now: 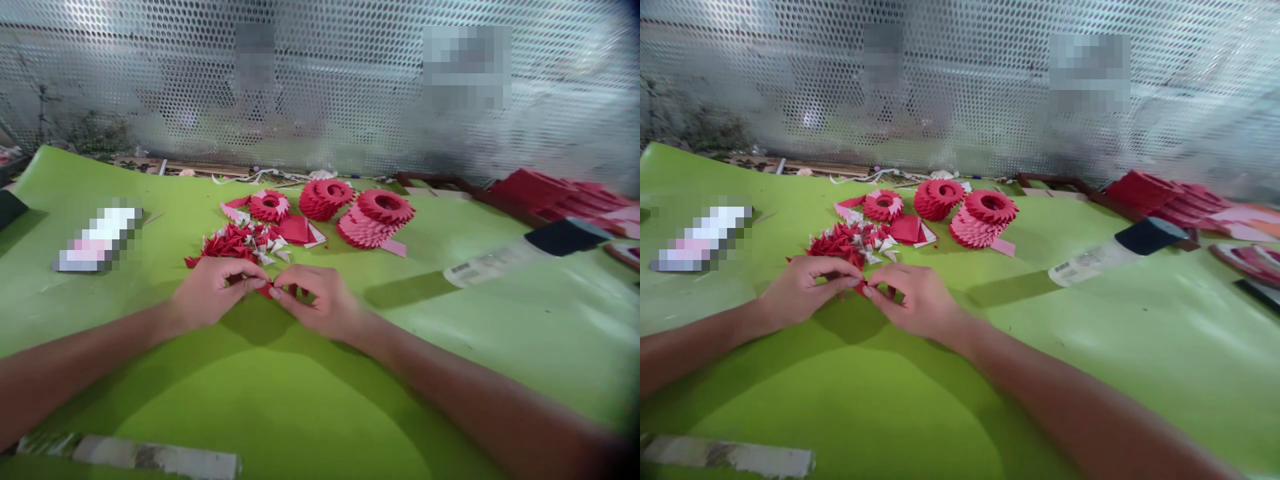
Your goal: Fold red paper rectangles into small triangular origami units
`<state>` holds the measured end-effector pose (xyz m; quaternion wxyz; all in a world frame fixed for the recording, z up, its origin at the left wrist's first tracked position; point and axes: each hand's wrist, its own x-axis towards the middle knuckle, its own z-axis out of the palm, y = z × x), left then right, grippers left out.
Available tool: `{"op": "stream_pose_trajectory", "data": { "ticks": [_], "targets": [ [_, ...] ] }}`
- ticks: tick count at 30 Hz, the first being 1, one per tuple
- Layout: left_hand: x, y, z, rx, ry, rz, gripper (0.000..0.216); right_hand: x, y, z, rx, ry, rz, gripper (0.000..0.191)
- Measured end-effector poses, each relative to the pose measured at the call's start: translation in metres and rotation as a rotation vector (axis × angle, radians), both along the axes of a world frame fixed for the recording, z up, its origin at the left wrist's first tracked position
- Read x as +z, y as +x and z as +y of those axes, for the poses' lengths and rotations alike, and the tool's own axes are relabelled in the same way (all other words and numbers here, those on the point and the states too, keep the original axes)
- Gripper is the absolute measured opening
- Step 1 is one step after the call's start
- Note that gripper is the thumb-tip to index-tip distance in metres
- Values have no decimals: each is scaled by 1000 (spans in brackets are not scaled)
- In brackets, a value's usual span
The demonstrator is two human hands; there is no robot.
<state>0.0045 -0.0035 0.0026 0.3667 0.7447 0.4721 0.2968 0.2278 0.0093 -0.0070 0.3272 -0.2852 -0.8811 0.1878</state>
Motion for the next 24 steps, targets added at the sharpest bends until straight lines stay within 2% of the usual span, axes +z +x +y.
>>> {"op": "stream_pose_trajectory", "data": {
  "ticks": [9,24],
  "targets": [
    [3,1,-1,-42,-24,-72,18,1,1,-2,-7,65,17,12],
    [-4,-1,0,40,-3,-28,16,-2,1,-1,-1,173,18,9]
  ]
}}
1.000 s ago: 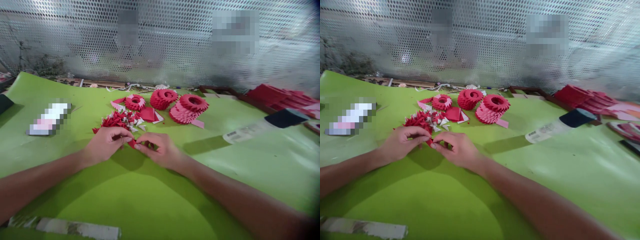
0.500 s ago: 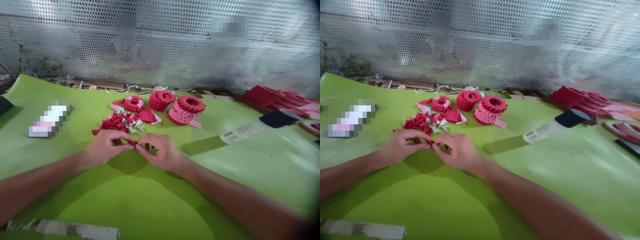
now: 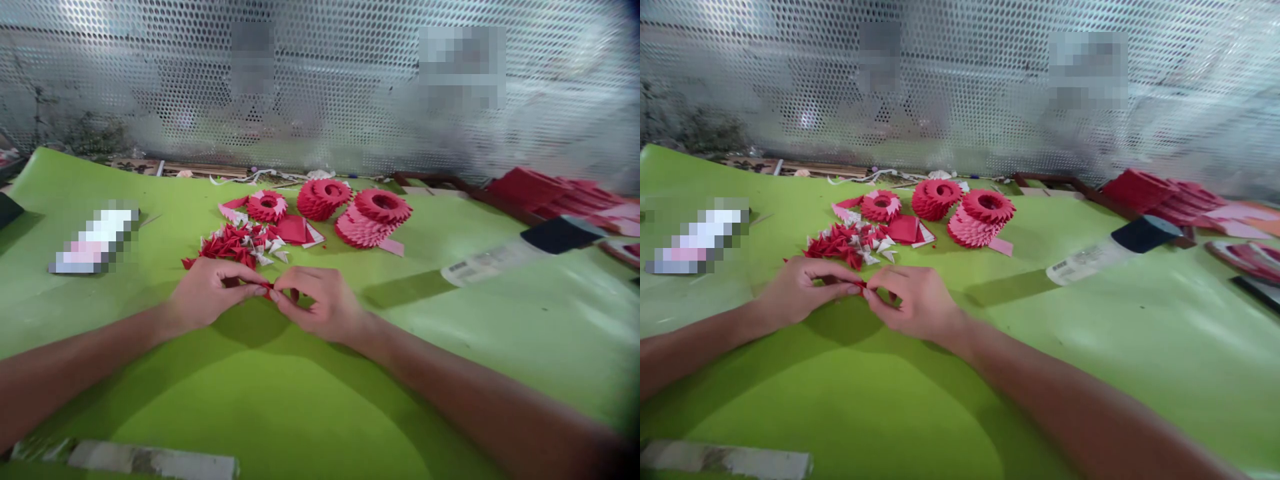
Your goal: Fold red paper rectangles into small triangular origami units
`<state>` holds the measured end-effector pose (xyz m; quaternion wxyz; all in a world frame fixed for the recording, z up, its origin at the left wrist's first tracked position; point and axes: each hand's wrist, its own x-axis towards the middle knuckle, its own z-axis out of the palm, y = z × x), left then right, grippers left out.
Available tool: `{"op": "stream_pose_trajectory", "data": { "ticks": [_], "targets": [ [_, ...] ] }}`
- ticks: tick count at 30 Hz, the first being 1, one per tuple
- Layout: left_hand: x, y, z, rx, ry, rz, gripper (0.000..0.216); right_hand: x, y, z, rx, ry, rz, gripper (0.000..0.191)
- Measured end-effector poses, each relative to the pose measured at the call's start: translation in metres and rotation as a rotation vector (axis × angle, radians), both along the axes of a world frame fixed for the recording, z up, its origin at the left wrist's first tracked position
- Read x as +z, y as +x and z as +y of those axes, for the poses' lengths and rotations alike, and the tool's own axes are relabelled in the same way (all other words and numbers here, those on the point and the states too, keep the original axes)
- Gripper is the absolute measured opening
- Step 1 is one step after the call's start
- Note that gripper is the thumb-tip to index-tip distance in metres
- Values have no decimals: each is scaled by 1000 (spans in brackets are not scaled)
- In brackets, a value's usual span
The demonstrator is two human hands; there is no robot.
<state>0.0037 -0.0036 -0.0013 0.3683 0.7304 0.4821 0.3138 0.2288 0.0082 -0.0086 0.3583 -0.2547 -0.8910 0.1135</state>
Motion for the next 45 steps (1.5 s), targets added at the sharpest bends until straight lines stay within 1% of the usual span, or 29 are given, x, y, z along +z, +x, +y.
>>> {"op": "stream_pose_trajectory", "data": {
  "ticks": [5,11,23,27,32,40,45],
  "targets": [
    [-1,0,-1,-36,53,-8,13,0,1,-1,-8,-21,-2,8],
    [0,0,-1,-37,129,13,12,0,0,-1,-16,-11,-3,10],
    [4,-1,-1,-77,223,13,9,-1,1,0,36,12,32,8],
    [3,-1,-1,-100,253,-36,9,0,1,0,30,9,15,10],
    [4,0,0,-59,262,-112,7,2,1,0,65,16,36,7],
    [3,0,0,-61,252,-114,6,5,3,3,124,3,34,8],
    [4,0,-2,-30,282,-84,6,5,4,1,47,51,-42,5]
  ]
}}
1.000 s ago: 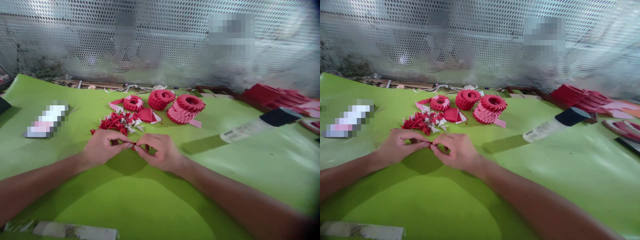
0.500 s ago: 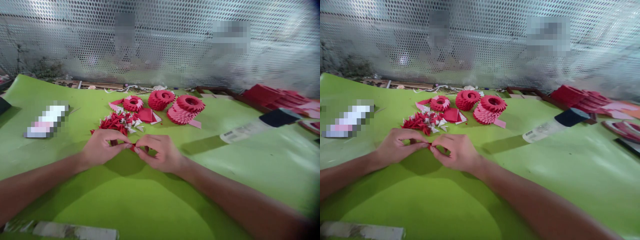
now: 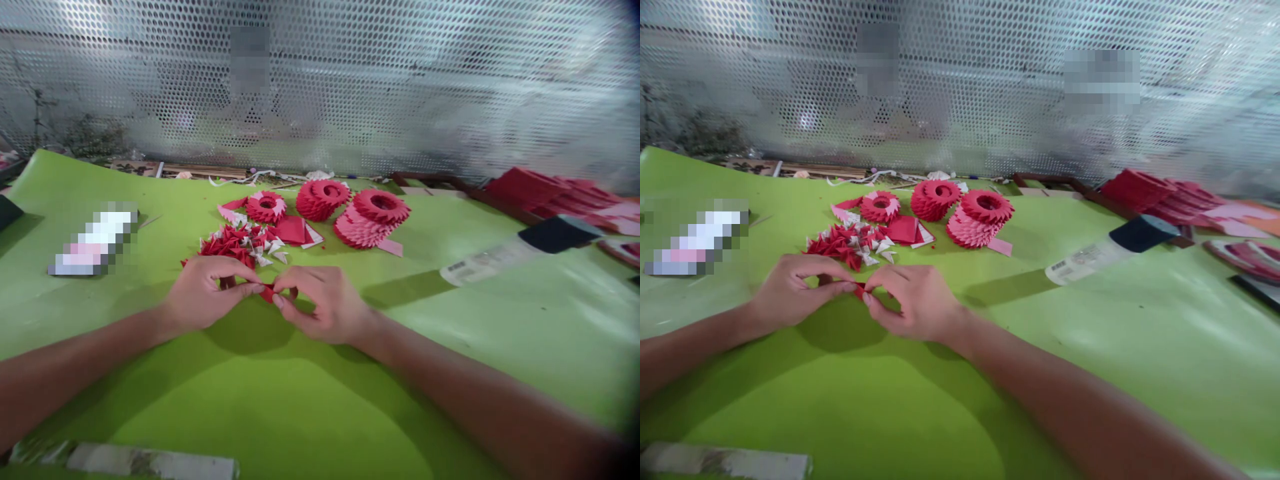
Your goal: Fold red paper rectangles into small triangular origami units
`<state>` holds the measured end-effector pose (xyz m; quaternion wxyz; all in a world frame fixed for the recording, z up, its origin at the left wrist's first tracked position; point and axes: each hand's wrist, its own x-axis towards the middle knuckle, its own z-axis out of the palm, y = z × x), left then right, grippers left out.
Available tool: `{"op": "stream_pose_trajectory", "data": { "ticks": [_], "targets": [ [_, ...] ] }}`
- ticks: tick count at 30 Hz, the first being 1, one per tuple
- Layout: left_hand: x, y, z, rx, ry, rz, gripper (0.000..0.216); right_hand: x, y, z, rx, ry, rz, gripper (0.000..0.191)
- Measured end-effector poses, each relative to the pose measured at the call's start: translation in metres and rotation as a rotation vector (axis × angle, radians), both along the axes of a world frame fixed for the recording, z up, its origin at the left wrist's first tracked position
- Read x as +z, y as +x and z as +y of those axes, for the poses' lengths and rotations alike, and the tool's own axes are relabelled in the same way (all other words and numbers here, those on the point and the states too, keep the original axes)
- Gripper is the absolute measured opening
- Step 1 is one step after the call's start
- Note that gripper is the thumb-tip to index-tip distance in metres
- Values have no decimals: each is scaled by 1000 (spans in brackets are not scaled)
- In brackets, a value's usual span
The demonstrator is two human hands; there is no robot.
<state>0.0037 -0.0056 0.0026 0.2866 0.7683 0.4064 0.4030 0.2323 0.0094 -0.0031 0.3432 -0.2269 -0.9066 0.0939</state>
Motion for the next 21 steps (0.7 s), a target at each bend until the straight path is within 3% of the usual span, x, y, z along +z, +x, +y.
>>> {"op": "stream_pose_trajectory", "data": {
  "ticks": [3,6,9,14,21],
  "targets": [
    [-1,0,-1,5,32,-12,7,-4,-1,-2,-6,-58,26,8],
    [-2,0,-2,5,44,-49,8,-7,-3,-2,-25,-259,104,25],
    [-2,0,-3,3,39,-79,8,-6,-5,-2,-55,-397,130,17],
    [-1,2,-2,28,41,-112,7,-1,-7,-2,-94,-447,273,19],
    [0,2,-1,37,30,-119,6,3,-7,-3,-103,-480,304,19]
  ]
}}
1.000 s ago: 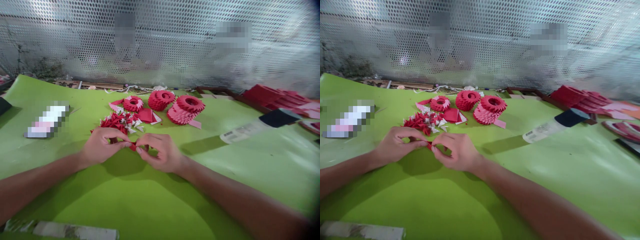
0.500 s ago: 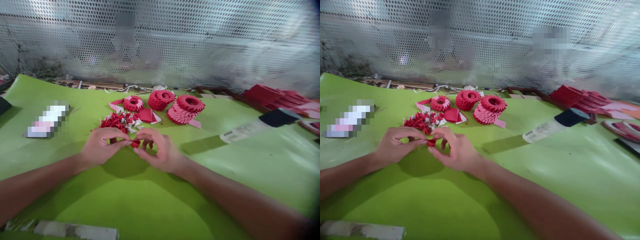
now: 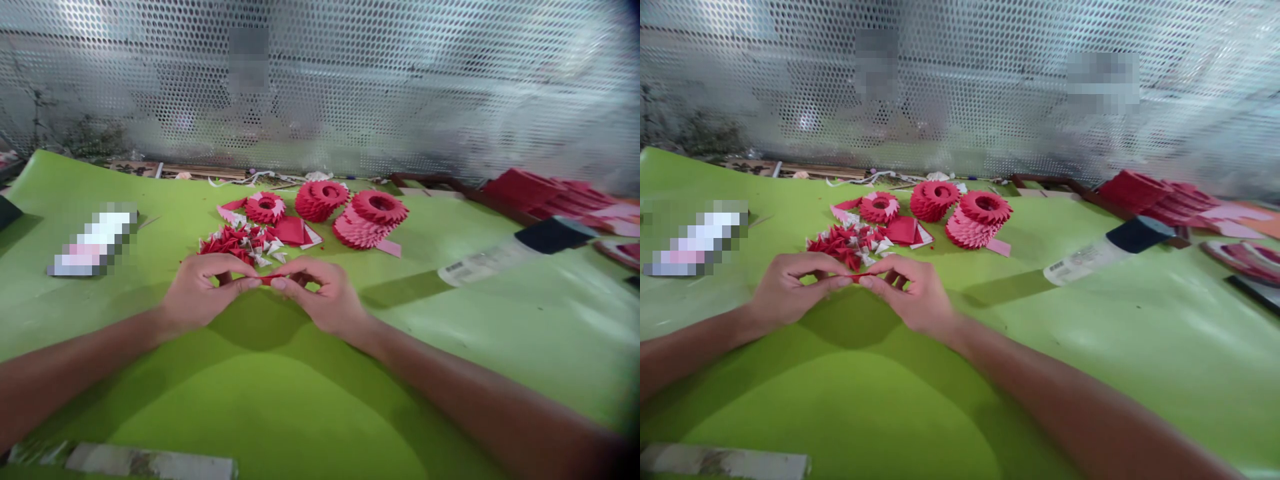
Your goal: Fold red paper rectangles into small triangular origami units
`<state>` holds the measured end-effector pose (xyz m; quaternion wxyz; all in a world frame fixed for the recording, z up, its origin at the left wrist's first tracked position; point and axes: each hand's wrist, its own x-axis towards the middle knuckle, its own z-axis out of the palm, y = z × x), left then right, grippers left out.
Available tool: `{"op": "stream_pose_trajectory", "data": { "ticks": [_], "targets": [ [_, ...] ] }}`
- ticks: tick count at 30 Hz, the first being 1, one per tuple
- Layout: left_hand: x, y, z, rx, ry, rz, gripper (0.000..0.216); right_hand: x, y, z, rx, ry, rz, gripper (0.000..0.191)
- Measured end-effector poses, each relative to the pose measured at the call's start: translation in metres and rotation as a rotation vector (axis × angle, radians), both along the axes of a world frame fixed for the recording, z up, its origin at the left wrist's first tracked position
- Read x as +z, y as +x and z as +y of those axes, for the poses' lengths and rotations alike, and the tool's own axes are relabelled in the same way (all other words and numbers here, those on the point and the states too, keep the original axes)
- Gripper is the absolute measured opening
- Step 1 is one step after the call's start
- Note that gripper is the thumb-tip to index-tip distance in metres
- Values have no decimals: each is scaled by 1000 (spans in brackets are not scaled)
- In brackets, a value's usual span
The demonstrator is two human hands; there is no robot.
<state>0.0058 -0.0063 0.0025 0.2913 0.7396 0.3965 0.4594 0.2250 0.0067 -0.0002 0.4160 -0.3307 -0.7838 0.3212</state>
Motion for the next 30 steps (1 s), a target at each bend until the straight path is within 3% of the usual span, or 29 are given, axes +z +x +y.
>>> {"op": "stream_pose_trajectory", "data": {
  "ticks": [9,19,30],
  "targets": [
    [-1,-1,0,-4,-2,9,7,-2,0,-1,-20,181,-13,11],
    [-1,-2,2,-63,-76,117,17,-3,2,0,41,235,-33,8],
    [-2,-3,0,-32,5,212,15,-6,1,-1,21,224,-52,8]
  ]
}}
